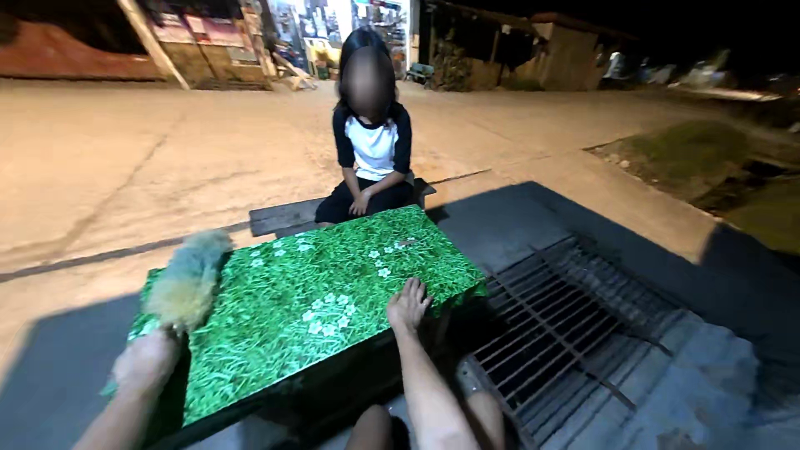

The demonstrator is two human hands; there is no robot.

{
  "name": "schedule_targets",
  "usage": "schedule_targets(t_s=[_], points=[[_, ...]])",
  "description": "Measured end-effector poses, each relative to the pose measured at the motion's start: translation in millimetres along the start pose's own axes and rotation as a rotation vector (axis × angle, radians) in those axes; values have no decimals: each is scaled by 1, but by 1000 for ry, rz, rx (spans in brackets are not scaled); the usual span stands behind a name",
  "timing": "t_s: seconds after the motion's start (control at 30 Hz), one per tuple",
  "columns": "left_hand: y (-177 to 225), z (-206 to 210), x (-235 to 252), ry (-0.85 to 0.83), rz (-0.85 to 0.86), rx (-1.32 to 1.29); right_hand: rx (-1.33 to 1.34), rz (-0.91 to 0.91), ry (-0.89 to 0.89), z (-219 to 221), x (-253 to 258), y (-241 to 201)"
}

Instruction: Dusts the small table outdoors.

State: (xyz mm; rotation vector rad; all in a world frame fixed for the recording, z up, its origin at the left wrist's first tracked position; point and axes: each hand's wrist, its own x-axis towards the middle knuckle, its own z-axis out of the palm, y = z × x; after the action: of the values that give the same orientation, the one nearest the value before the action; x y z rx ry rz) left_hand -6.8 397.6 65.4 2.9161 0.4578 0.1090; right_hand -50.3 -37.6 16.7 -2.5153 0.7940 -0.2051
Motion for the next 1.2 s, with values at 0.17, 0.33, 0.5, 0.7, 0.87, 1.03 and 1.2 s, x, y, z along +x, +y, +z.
schedule_targets(t_s=[0.17,0.33,0.5,0.7,0.87,1.03,1.2], points=[[-67,10,-27,171,-42,-94,-51,-28,-51,-13,-4,1],[13,-37,-97,-252,-37,-20,-68,-41,-13,-8,-2,5],[73,-21,-150,-436,587,127,-120,-78,-31,-15,-7,6],[130,5,-59,-148,174,-16,-98,-73,-45,-12,-7,11],[256,12,-84,-368,591,74,-102,-56,15,-12,-3,9],[355,43,-50,-244,613,30,-92,-43,30,-8,-3,12],[416,64,-54,-306,1034,127,-79,-41,75,-4,2,9]])
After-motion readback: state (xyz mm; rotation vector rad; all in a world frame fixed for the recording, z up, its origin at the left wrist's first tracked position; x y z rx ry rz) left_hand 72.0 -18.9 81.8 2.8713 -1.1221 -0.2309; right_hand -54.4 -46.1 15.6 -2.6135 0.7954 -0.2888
